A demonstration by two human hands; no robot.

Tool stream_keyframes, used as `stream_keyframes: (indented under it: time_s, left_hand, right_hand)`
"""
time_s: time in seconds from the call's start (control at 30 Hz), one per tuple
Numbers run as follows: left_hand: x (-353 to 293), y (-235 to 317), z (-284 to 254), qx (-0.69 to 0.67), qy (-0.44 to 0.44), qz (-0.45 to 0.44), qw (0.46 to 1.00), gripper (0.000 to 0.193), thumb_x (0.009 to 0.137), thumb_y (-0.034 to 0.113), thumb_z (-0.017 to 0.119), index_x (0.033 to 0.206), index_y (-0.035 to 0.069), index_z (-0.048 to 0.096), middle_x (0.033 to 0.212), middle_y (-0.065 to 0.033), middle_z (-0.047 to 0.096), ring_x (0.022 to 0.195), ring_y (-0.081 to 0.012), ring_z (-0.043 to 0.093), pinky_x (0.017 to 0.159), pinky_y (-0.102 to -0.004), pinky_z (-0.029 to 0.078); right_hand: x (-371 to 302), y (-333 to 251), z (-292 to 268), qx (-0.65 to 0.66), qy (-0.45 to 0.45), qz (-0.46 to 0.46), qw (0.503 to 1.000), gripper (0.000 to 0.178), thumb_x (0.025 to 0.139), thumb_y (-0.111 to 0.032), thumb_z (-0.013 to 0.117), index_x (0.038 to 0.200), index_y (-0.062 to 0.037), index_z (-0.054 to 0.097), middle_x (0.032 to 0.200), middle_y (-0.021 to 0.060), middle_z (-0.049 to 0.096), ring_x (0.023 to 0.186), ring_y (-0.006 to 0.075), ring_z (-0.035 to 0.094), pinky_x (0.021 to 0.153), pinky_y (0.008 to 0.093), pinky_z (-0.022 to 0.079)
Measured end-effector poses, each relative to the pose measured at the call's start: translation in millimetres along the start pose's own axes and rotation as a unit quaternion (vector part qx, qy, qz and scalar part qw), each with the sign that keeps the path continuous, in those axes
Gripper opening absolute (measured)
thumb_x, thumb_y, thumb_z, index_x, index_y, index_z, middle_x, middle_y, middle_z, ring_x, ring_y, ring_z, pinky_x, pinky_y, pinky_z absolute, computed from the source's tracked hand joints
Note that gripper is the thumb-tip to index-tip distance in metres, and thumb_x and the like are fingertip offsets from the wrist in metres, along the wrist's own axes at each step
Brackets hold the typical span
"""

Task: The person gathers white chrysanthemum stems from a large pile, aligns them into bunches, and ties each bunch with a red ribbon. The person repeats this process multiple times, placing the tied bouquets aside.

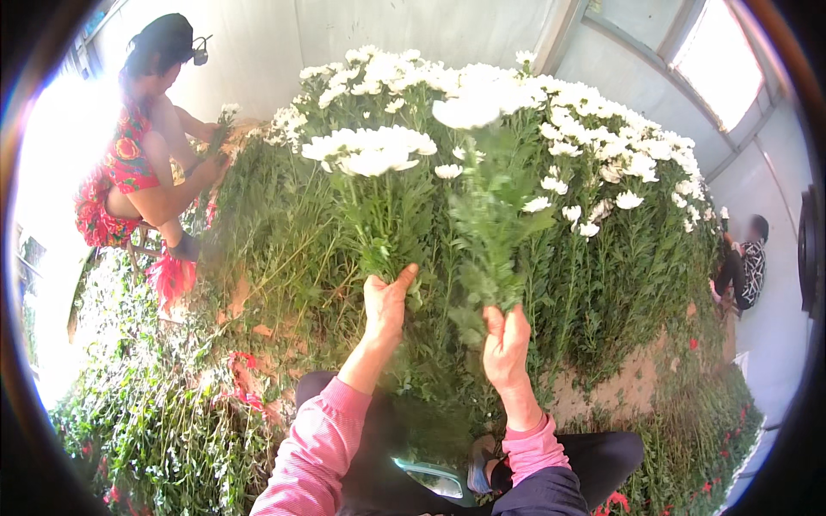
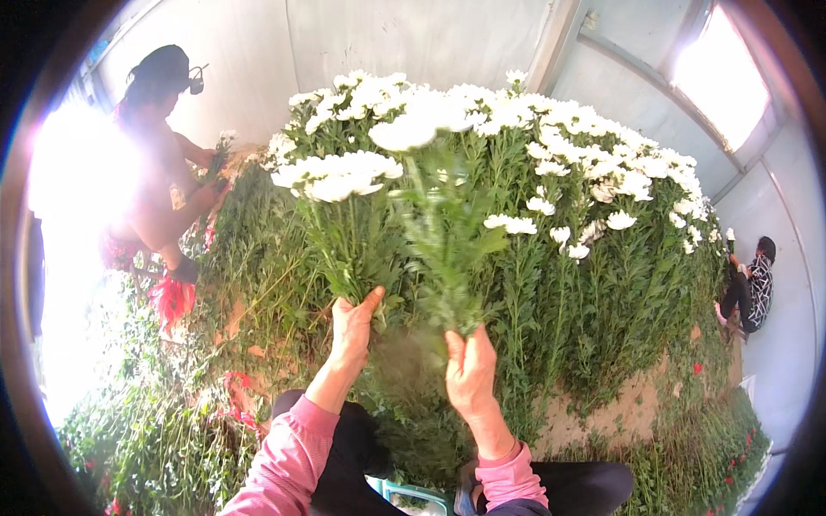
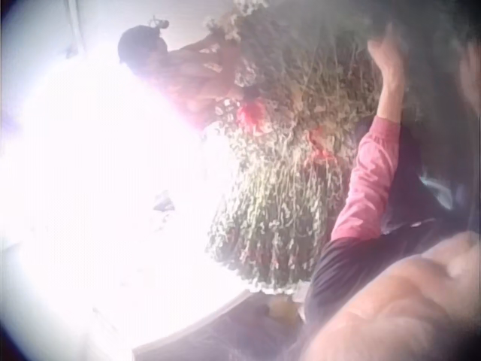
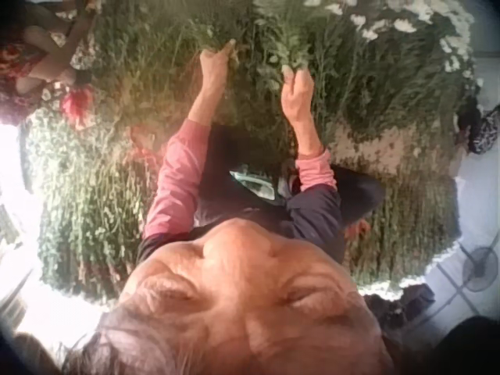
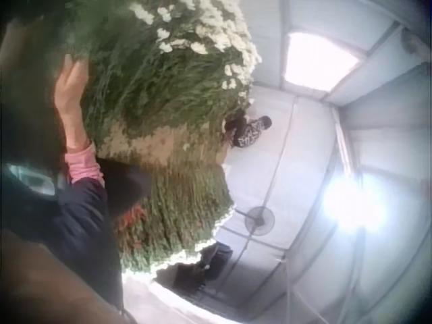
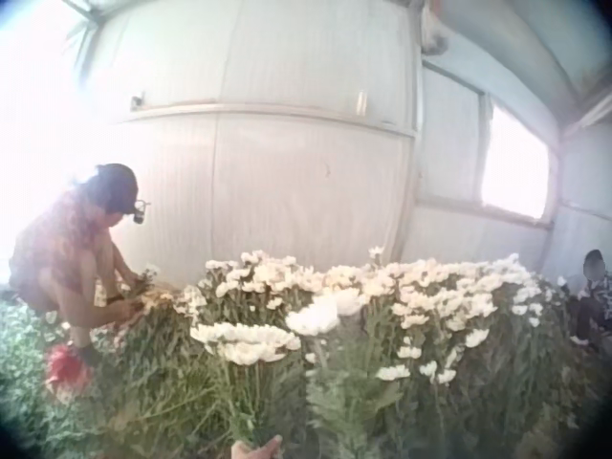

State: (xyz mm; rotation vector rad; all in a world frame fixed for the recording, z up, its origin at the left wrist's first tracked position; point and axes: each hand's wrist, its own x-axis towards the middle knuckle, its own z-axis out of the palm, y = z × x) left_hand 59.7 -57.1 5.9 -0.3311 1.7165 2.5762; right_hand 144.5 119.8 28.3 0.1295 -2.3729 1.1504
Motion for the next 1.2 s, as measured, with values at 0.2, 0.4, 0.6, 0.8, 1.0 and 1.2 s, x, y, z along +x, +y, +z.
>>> stream_keyframes:
  time_s: [0.2, 0.4, 0.6, 0.8, 1.0, 1.2]
  left_hand:
    - [-6.0, -15.8, 16.3, 0.024, 0.061, -0.039, 0.997, 0.061, 0.096, 0.055, 0.059, 0.117, -0.002, 0.056, 0.108, -0.0118, 0.062, 0.097, -0.0221, 0.057, 0.083, -0.0373, 0.048]
    - [-24.8, -4.6, 18.5, 0.002, -0.025, -0.032, 0.999, 0.041, 0.093, 0.033, 0.071, 0.111, -0.003, 0.061, 0.094, -0.0060, 0.066, 0.079, -0.0136, 0.060, 0.070, -0.0297, 0.051]
    - [-27.2, 10.5, 16.2, 0.033, 0.007, -0.077, 0.996, 0.046, 0.088, 0.043, 0.076, 0.094, 0.002, 0.056, 0.085, -0.0038, 0.063, 0.070, -0.0109, 0.056, 0.062, -0.0277, 0.048]
    - [-20.3, 9.3, 9.7, 0.131, 0.027, -0.145, 0.980, 0.097, 0.086, 0.073, 0.060, 0.137, -0.006, 0.036, 0.138, -0.0234, 0.044, 0.126, -0.0331, 0.047, 0.100, -0.0491, 0.044]
    - [-0.1, 13.4, -9.5, -0.004, -0.063, -0.015, 0.998, 0.024, 0.086, 0.021, 0.077, 0.092, 0.000, 0.067, 0.084, -0.0067, 0.069, 0.062, -0.0163, 0.066, 0.057, -0.0307, 0.056]
    - [6.7, 18.2, -22.2, -0.040, 0.036, -0.106, 0.993, 0.054, 0.083, 0.026, 0.081, 0.122, -0.001, 0.056, 0.108, -0.0097, 0.066, 0.091, -0.0186, 0.062, 0.092, -0.0363, 0.050]
  right_hand:
    - [3.7, -34.6, 35.3, 0.078, -0.079, 0.046, 0.993, 0.032, 0.102, -0.012, 0.052, 0.132, 0.0014, 0.050, 0.116, 0.0206, 0.064, 0.103, 0.0345, 0.065, 0.086, 0.0396, 0.053]
    - [-10.6, -35.4, 50.2, 0.019, -0.061, 0.054, 0.997, 0.020, 0.096, -0.004, 0.057, 0.111, 0.0070, 0.050, 0.096, 0.0277, 0.056, 0.085, 0.0518, 0.057, 0.069, 0.0496, 0.050]
    - [-17.3, -39.4, 55.1, 0.002, -0.086, 0.008, 0.996, 0.041, 0.094, -0.007, 0.060, 0.129, 0.0090, 0.045, 0.103, 0.0270, 0.054, 0.084, 0.0492, 0.060, 0.067, 0.0509, 0.051]
    - [-14.3, -42.1, 50.2, -0.091, -0.133, 0.008, 0.987, 0.062, 0.093, -0.019, 0.065, 0.144, 0.0044, 0.039, 0.102, 0.0197, 0.054, 0.083, 0.0390, 0.061, 0.066, 0.0449, 0.052]
    - [1.2, -13.8, 39.2, -0.094, -0.115, -0.125, 0.981, 0.047, 0.091, -0.036, 0.068, 0.121, 0.0001, 0.064, 0.112, 0.0127, 0.059, 0.097, 0.0282, 0.063, 0.075, 0.0391, 0.057]
    - [27.4, 123.2, 67.0, -0.119, -0.075, 0.194, 0.971, 0.025, 0.098, -0.029, 0.061, 0.117, -0.0135, 0.068, 0.114, 0.0132, 0.066, 0.093, 0.0267, 0.068, 0.085, 0.0451, 0.054]
